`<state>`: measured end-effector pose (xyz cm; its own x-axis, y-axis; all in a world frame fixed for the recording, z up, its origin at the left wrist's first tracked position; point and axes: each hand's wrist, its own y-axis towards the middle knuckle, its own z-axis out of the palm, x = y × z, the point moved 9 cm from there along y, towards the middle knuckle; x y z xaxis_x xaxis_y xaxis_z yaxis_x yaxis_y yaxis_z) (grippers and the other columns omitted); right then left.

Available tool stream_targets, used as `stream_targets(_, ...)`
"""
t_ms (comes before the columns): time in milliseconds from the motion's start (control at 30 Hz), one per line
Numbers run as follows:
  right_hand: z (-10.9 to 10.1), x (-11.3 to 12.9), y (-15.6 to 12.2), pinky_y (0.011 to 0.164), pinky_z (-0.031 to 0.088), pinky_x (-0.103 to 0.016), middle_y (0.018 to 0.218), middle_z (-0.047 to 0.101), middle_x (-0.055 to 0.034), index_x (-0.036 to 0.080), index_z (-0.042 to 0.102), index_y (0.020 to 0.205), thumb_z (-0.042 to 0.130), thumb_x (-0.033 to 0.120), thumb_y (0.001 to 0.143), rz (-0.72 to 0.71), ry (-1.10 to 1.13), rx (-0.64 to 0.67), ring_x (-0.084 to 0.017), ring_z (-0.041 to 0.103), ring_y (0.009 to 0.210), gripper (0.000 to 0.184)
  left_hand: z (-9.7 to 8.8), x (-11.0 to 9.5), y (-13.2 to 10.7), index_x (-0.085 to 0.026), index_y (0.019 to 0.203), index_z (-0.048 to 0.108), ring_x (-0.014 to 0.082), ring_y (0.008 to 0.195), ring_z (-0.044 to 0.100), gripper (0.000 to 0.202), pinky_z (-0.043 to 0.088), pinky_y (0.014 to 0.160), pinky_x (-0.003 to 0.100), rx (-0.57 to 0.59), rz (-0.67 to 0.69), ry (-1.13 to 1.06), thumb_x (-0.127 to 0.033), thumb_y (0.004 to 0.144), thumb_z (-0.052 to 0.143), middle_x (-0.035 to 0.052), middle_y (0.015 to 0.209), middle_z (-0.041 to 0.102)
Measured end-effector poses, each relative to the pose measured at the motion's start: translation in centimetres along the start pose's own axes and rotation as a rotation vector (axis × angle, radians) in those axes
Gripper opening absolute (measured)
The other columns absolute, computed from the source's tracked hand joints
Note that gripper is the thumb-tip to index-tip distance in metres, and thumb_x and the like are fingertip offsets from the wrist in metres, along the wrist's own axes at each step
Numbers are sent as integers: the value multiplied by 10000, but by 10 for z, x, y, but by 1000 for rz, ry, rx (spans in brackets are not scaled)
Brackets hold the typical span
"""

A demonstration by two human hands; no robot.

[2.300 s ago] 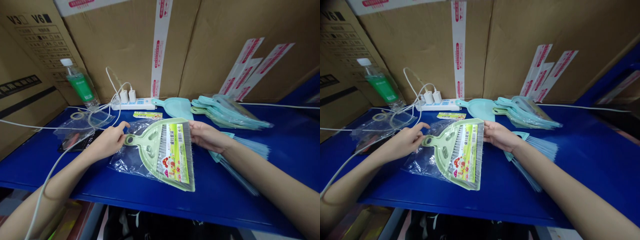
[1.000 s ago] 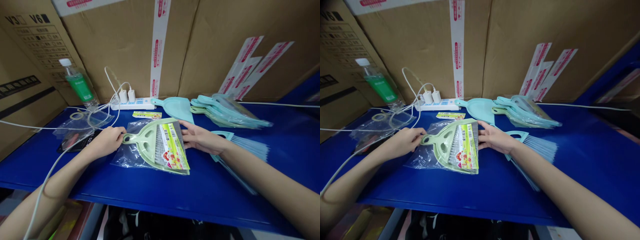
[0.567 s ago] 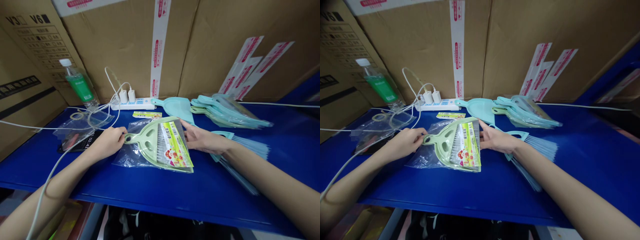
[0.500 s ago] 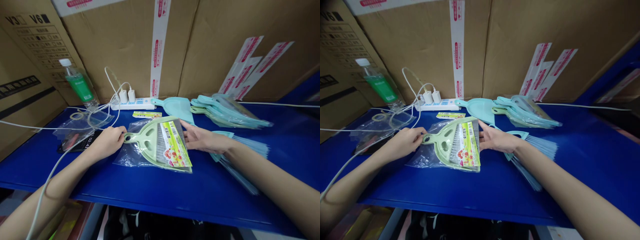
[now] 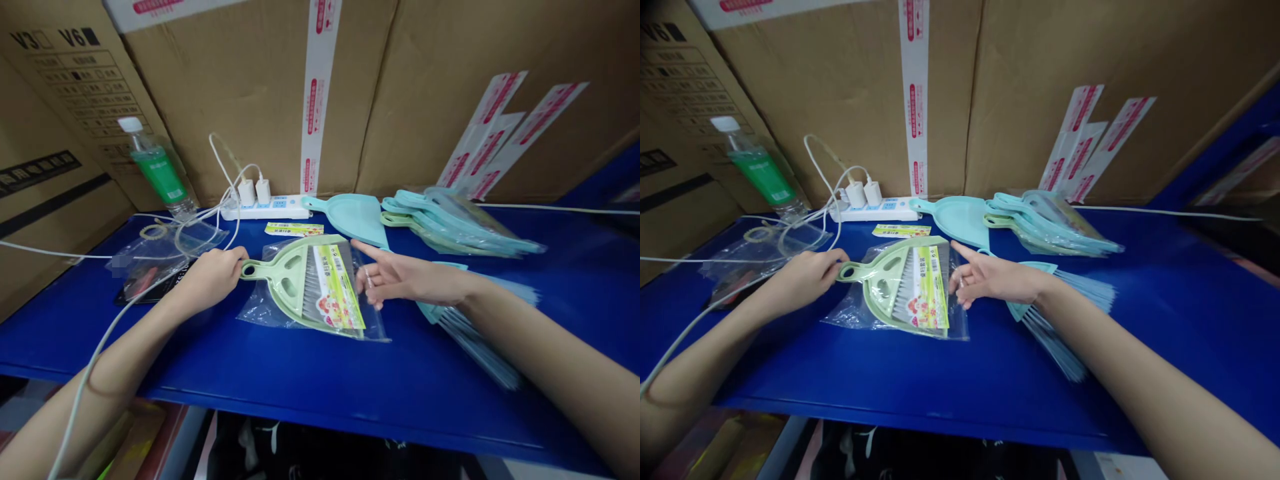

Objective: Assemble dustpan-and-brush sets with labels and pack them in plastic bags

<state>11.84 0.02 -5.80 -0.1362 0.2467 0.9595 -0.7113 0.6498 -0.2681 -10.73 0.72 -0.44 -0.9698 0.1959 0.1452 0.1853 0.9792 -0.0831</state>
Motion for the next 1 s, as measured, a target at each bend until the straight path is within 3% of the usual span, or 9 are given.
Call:
stream_targets(200,-2,6,-4,624,544,-212,800,625,36,207,-47,1525,700,102,733,28,-62,-8,-88,593,636,1094,-1,7,-2,-176,998,599,257,775,680,328,418,602,292,25,-55,96,-172,897,286,99,854,717)
stream_targets(367,-6,6,-5,598,537,-204,760,617,38,130,79,1522,696,129,748,72,-114,-32,-95,598,629,990,0,9,-4,-177,1006,592,263,748,678,333,397,552,290,32,-59,142,-183,899,276,103,822,712)
stream_targets(600,-3,2,-8,621,547,-238,741,588,54,202,130,1518,735,167,717,91,-141,18,-110,613,630,1005,0,7,-6,-172,996,593,278,735,682,320,421,573,307,48,-56,169,-181,910,285,105,787,705)
stream_targets(800,-2,-3,-9,639,546,-257,746,572,48,178,87,1520,751,254,703,139,-227,30,-120,618,638,1056,-2,4,-10,-161,1033,583,307,807,693,331,470,640,346,91,-93,196,-156,918,273,119,833,716)
stream_targets(900,-2,0,-10,616,536,-256,728,550,52,157,73,1520,753,297,683,161,-266,1,-129,606,630,1087,-5,1,-11,-152,1031,588,317,796,692,325,481,640,361,87,-94,197,-160,910,286,120,811,711)
stream_targets(1000,-6,4,-11,565,517,-264,695,534,51,152,102,1514,678,377,755,176,-355,-71,-140,588,586,979,-7,1,-12,-156,992,601,317,795,688,316,494,634,371,41,-90,158,-175,902,299,119,876,708)
